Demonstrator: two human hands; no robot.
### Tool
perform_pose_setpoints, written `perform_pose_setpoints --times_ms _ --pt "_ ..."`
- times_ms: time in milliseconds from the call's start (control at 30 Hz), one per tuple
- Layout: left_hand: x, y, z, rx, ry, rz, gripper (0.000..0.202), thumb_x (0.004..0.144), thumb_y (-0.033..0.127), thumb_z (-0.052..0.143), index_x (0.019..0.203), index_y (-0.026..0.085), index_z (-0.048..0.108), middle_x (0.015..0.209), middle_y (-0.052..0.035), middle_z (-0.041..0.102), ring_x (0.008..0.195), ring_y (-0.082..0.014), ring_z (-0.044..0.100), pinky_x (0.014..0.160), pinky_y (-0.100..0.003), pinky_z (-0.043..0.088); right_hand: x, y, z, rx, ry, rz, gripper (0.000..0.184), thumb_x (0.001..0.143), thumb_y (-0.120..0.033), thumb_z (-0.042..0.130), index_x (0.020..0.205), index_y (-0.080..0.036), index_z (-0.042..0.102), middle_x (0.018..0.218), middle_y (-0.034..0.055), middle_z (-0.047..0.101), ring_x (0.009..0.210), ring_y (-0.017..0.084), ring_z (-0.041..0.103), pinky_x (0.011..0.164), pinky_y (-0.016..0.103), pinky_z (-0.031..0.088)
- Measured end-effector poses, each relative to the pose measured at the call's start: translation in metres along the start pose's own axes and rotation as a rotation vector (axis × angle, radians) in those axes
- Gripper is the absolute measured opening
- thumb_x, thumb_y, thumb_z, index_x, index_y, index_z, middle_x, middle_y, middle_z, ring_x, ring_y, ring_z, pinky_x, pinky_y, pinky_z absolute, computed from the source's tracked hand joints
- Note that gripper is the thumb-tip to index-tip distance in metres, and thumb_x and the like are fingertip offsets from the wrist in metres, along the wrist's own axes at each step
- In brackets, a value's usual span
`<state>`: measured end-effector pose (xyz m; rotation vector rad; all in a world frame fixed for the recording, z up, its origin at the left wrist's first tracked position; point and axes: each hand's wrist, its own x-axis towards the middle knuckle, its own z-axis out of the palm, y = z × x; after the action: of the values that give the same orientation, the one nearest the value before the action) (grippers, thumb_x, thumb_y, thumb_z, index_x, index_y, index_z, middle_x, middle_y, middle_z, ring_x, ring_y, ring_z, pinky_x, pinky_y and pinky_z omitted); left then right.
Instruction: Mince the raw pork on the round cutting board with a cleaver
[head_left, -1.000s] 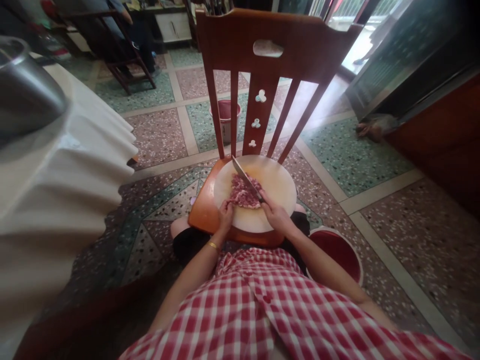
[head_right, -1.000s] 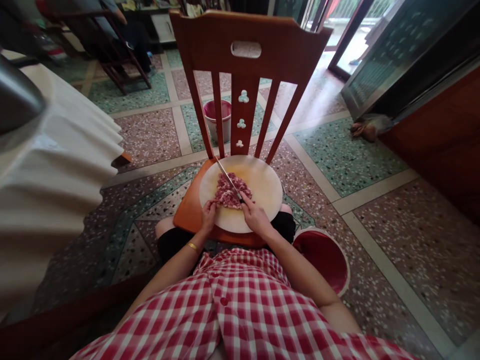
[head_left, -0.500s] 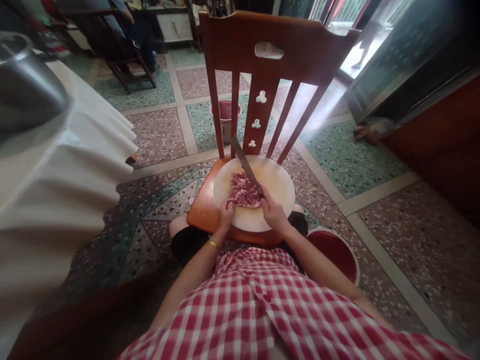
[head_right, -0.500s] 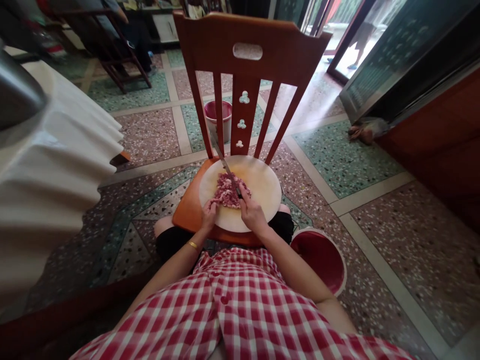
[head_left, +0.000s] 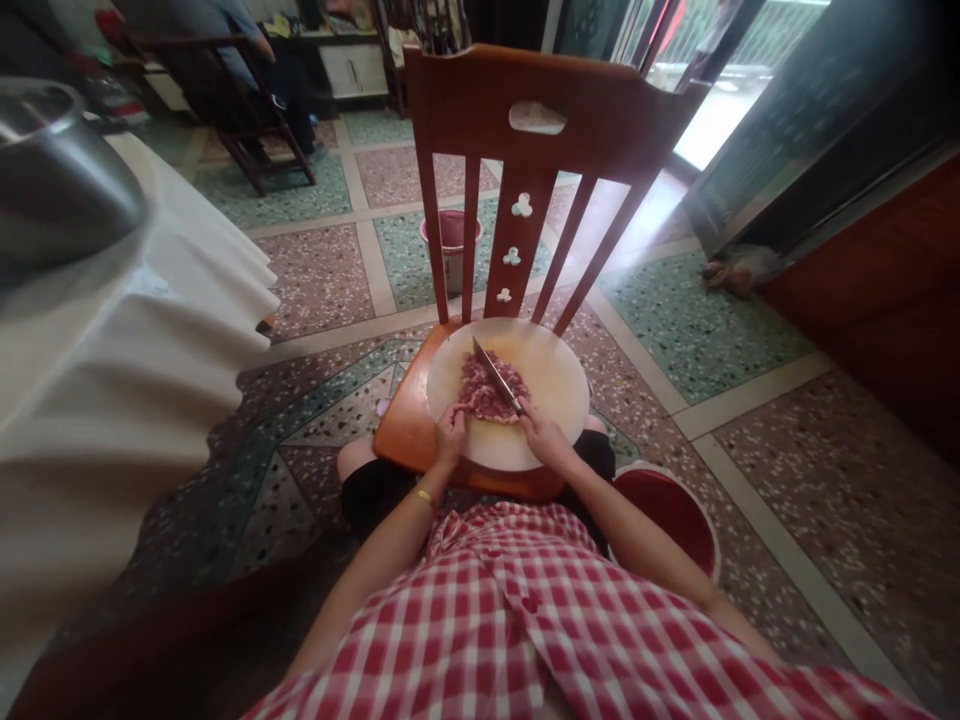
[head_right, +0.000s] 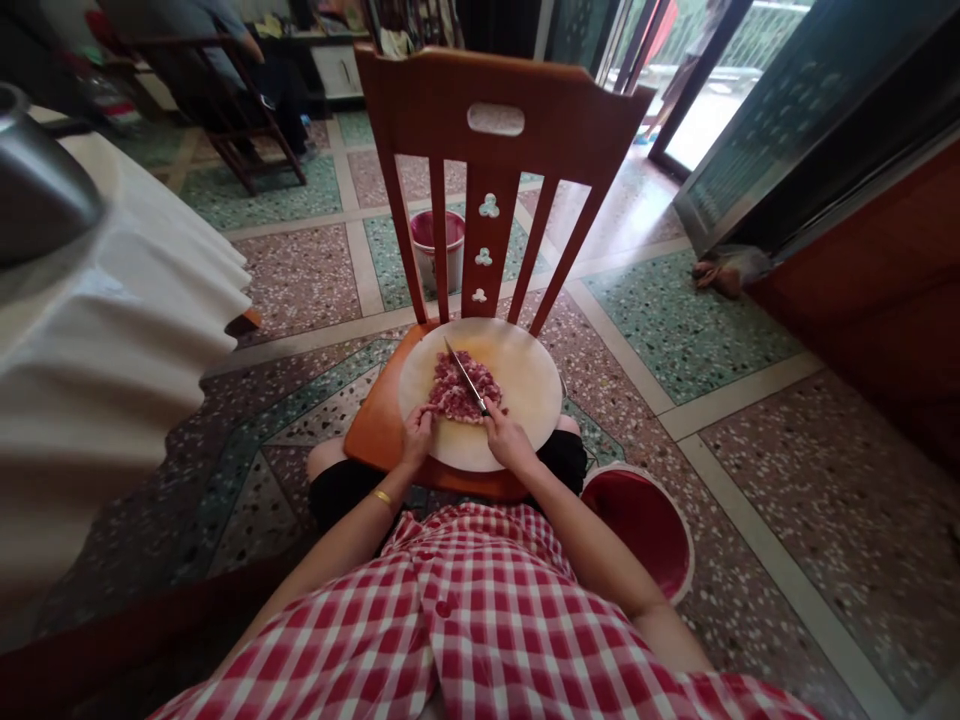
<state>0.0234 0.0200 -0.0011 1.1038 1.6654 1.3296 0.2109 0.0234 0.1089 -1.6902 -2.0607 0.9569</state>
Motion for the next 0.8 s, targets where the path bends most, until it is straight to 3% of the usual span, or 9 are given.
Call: perform_pose_setpoints --times_ms 167,333,500,567,667,800 --pt "0.000 0.002 0.001 0.014 -0.015 0.022 0.024 0.081 0.025 0.040 0.088 0.017 0.061 0.084 -0.0024 0.063 0.079 -0.0127 0.057 0.074 -0.023 0.043 -0.003 -0.006 -0.006 0.096 0.169 -0.191 0.050 0.091 -0.030 0.033 0.140 -0.022 0.028 0.133 0.0050 0.047 0.121 0.019 0.043 0.099 0.034 0.036" --pt "0.001 -0.001 0.000 -0.001 -0.011 0.011 0.023 0.080 0.024 0.040 0.087 0.017 0.061 0.084 -0.0032 0.063 0.080 -0.0133 0.057 0.076 -0.024 0.044 -0.003 0.004 0.000 0.052 0.012 0.008 0.047 0.089 -0.028 0.036 0.135 -0.020 0.040 0.119 0.0087 0.059 0.110 0.023 0.054 0.093 0.037 0.042" --pt "-0.001 -0.007 0.002 -0.017 -0.004 -0.016 0.024 0.080 0.025 0.041 0.088 0.016 0.061 0.081 -0.0022 0.063 0.072 -0.0118 0.055 0.069 -0.023 0.044 -0.005 -0.006 -0.012 0.146 0.157 -0.167 0.049 0.091 -0.032 0.033 0.138 -0.020 0.033 0.123 0.0061 0.056 0.112 0.020 0.052 0.096 0.033 0.039" --pt "0.003 -0.005 0.000 -0.016 0.031 -0.045 0.024 0.080 0.025 0.041 0.088 0.016 0.061 0.079 -0.0022 0.062 0.070 -0.0117 0.054 0.068 -0.023 0.044 -0.004 -0.003 -0.008 0.137 0.175 -0.144 0.050 0.091 -0.031 0.032 0.139 -0.018 0.032 0.123 0.0078 0.056 0.114 0.020 0.051 0.096 0.034 0.039" --pt "0.027 0.003 -0.011 0.032 0.090 -0.023 0.026 0.081 0.027 0.040 0.091 0.016 0.061 0.080 -0.0035 0.062 0.073 -0.0128 0.056 0.070 -0.024 0.045 -0.002 0.012 0.006 0.090 0.049 -0.003 0.049 0.088 -0.030 0.036 0.136 -0.019 0.038 0.116 0.0097 0.061 0.110 0.024 0.054 0.092 0.037 0.042" --pt "0.096 0.021 -0.025 0.219 0.116 0.176 0.027 0.080 0.024 0.043 0.096 0.015 0.062 0.096 -0.0079 0.063 0.089 -0.0168 0.056 0.085 -0.029 0.042 -0.004 0.024 0.006 0.165 0.018 0.020 0.048 0.088 -0.033 0.036 0.134 -0.021 0.042 0.107 0.0084 0.064 0.101 0.024 0.058 0.085 0.036 0.046"
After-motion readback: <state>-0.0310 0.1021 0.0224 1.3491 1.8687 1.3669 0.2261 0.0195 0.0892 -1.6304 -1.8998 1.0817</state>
